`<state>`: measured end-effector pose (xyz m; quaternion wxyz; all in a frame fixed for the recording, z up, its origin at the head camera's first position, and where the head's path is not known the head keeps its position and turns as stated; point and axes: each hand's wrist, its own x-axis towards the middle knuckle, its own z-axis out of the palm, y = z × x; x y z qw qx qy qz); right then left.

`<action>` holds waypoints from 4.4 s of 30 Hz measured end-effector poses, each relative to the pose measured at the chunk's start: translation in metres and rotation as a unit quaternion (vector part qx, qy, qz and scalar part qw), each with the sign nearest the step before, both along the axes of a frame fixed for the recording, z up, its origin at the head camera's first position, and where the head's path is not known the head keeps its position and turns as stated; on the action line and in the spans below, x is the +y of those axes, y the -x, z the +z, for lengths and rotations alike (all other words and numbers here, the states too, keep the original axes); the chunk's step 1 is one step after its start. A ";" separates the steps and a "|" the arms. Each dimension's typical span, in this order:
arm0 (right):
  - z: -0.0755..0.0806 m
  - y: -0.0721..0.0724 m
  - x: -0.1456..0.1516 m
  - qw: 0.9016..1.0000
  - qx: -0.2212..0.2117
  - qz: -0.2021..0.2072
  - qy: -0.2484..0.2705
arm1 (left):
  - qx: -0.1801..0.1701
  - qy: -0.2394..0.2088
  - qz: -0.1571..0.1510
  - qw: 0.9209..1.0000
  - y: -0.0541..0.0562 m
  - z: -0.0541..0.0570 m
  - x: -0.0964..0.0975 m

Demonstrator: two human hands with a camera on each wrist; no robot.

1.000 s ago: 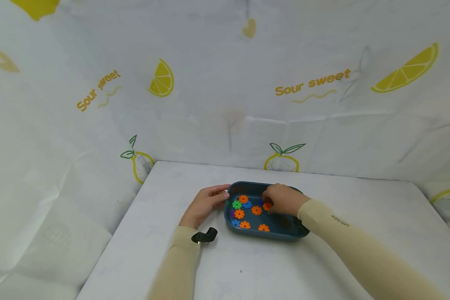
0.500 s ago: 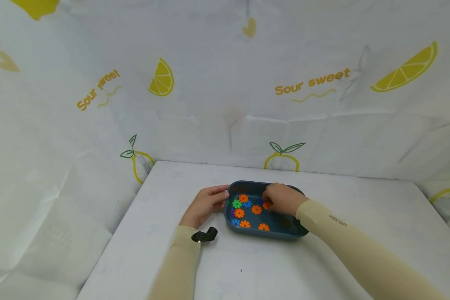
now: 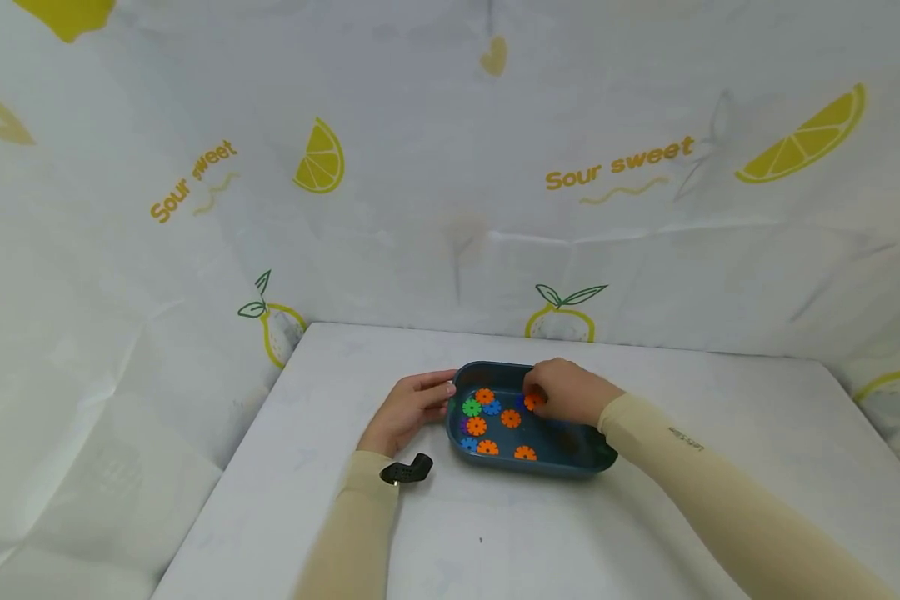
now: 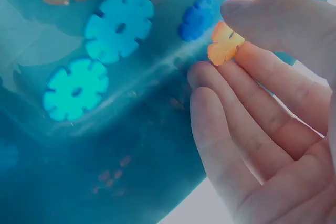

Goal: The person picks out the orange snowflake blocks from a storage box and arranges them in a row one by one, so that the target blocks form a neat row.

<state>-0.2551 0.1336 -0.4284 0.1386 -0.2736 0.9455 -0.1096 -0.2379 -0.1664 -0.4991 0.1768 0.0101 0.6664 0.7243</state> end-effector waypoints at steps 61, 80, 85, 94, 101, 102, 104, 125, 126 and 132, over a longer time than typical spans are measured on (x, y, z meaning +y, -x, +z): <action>-0.053 -0.075 0.171 0.944 0.035 -0.230 0.233 | -0.039 -0.051 0.023 0.998 -0.004 -0.008 0.006; -0.057 -0.075 0.175 0.946 0.028 -0.235 0.221 | -0.042 -0.041 0.024 0.998 -0.003 -0.008 0.006; -0.055 -0.078 0.177 0.945 0.021 -0.234 0.229 | -0.047 -0.044 0.024 0.998 -0.004 -0.009 0.006; -0.055 -0.077 0.182 0.945 0.033 -0.239 0.220 | -0.041 -0.051 0.021 0.998 -0.004 -0.009 0.005; -0.049 -0.078 0.187 0.946 0.028 -0.242 0.212 | -0.031 -0.043 0.025 0.998 -0.004 -0.008 0.007; -0.048 -0.079 0.186 0.947 0.028 -0.242 0.212 | -0.031 -0.042 0.024 0.998 -0.003 -0.008 0.008; -0.043 -0.079 0.184 0.947 0.025 -0.240 0.212 | -0.030 -0.038 0.019 0.999 -0.004 -0.007 0.009; 0.027 -0.010 0.061 0.979 -0.004 -0.073 0.192 | -0.016 -0.024 0.015 0.999 -0.002 -0.008 0.004; 0.025 -0.009 0.054 0.980 -0.008 -0.067 0.187 | -0.016 -0.022 0.015 1.000 -0.002 -0.009 0.004; 0.013 -0.004 0.019 0.987 -0.038 -0.031 0.152 | -0.018 -0.021 0.017 0.999 -0.001 -0.009 0.003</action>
